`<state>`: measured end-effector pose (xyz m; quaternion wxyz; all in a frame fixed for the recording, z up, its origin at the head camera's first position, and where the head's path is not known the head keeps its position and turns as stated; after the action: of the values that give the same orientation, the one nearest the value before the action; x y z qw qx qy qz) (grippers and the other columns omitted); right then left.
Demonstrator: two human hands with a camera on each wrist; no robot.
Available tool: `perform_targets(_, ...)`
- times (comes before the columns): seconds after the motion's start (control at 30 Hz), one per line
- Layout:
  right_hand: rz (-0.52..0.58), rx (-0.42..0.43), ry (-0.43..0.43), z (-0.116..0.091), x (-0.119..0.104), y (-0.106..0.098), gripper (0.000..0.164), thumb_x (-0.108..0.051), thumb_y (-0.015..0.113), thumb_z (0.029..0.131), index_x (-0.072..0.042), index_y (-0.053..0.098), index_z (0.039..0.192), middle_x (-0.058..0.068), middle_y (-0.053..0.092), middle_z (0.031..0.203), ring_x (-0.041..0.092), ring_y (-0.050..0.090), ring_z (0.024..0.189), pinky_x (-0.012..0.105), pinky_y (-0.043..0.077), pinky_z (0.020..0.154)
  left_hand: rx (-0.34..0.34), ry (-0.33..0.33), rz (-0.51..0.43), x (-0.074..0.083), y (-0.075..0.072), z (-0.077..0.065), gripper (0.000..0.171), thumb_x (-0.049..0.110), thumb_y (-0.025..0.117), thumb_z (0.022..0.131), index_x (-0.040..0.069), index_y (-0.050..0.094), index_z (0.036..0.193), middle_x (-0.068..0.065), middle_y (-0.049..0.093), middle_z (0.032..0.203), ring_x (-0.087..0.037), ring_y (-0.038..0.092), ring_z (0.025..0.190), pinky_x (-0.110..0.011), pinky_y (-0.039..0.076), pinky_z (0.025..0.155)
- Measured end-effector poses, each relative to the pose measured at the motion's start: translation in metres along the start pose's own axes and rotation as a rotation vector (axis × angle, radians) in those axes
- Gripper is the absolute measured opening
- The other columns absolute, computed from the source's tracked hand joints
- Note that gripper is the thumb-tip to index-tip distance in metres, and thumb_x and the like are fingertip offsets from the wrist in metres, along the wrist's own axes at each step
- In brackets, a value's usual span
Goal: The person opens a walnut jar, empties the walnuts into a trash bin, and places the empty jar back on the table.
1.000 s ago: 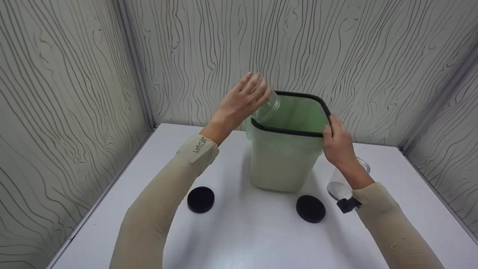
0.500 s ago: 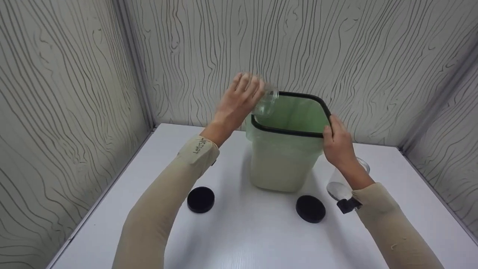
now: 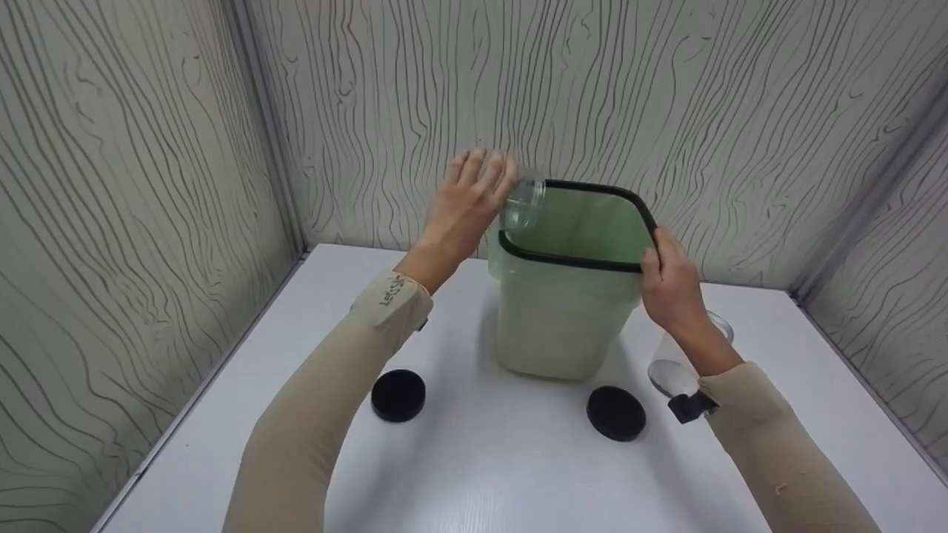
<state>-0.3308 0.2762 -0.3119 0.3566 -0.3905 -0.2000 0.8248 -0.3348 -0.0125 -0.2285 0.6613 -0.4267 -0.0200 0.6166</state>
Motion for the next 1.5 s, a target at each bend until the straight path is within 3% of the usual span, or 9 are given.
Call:
perform_targets(0.1, 0.002, 0.003, -0.007, 0.000, 0.000, 0.000, 0.051, -0.024, 0.030, 0.102, 0.010, 0.033, 0.141, 0.028, 0.035, 0.142, 0.042, 0.031, 0.132, 0.053, 0.025, 0.105, -0.001, 0.026, 0.036, 0.000, 0.003, -0.002, 0.070, 0.006, 0.071, 0.079, 0.006, 0.036, 0.139, -0.013, 0.042, 0.139, -0.031, 0.038, 0.128, -0.043, 0.027, 0.108)
perform_targets(0.2, 0.007, 0.006, -0.013, 0.000, 0.000, 0.000, 0.051, -0.023, 0.030, 0.101, 0.009, 0.034, 0.140, 0.027, 0.036, 0.142, 0.041, 0.033, 0.131, 0.054, 0.026, 0.105, 0.023, -0.007, -0.021, -0.003, 0.005, -0.004, 0.068, 0.008, 0.070, 0.079, 0.005, 0.037, 0.139, -0.014, 0.044, 0.137, -0.032, 0.039, 0.127, -0.043, 0.027, 0.108)
perform_targets(0.4, 0.011, -0.004, -0.006, 0.000, 0.002, 0.001, 0.051, -0.023, 0.029, 0.101, 0.010, 0.032, 0.141, 0.027, 0.034, 0.143, 0.041, 0.031, 0.132, 0.053, 0.024, 0.106, -0.060, -0.187, -0.288, -0.012, 0.011, -0.012, 0.083, 0.034, 0.077, 0.077, 0.004, 0.034, 0.141, -0.015, 0.043, 0.138, -0.034, 0.037, 0.128, -0.043, 0.026, 0.108)
perform_targets(0.73, 0.015, -0.001, -0.001, 0.000, 0.002, 0.000, 0.051, -0.021, 0.030, 0.102, 0.012, 0.032, 0.141, 0.030, 0.032, 0.143, 0.042, 0.028, 0.133, 0.053, 0.023, 0.107, -0.131, -0.449, -0.743, -0.021, 0.030, -0.034, 0.097, 0.045, 0.081, 0.069, 0.003, 0.033, 0.143, -0.014, 0.045, 0.137, -0.031, 0.041, 0.125, -0.044, 0.032, 0.104)
perform_targets(0.93, 0.013, -0.010, 0.005, 0.000, 0.002, 0.000, 0.053, -0.024, 0.029, 0.102, 0.012, 0.030, 0.141, 0.029, 0.030, 0.145, 0.041, 0.026, 0.135, 0.052, 0.021, 0.108, -0.047, -0.589, -0.977, -0.026, 0.042, -0.052, 0.098, 0.041, 0.084, 0.066, 0.006, 0.035, 0.142, -0.010, 0.049, 0.133, -0.026, 0.044, 0.121, -0.045, 0.036, 0.098)
perform_targets(1.1, 0.008, -0.004, 0.003, -0.001, 0.001, 0.000, 0.053, -0.024, 0.029, 0.102, 0.010, 0.031, 0.142, 0.028, 0.031, 0.145, 0.040, 0.027, 0.134, 0.052, 0.023, 0.107, 0.012, -0.664, -1.093, -0.023, 0.054, -0.065, 0.096, 0.039, 0.085, 0.064, 0.011, 0.037, 0.142, -0.006, 0.051, 0.130, -0.023, 0.048, 0.117, -0.046, 0.039, 0.094)
perform_targets(1.5, 0.015, -0.001, -0.003, 0.001, 0.000, -0.001, 0.054, -0.025, 0.030, 0.101, 0.012, 0.031, 0.141, 0.030, 0.030, 0.144, 0.041, 0.025, 0.135, 0.051, 0.020, 0.109, -0.028, -0.782, -1.340, -0.010, 0.071, -0.088, 0.096, 0.030, 0.082, 0.071, 0.012, 0.026, 0.146, -0.011, 0.041, 0.140, -0.023, 0.040, 0.126, -0.045, 0.039, 0.098)
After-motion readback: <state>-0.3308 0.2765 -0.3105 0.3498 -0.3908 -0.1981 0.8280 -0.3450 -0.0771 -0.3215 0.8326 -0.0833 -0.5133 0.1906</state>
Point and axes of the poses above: each hand's wrist, its own z-axis towards the middle knuckle, its own y-axis out of the palm, x = y × z, the point moved 3 cm from there along z, towards the middle knuckle
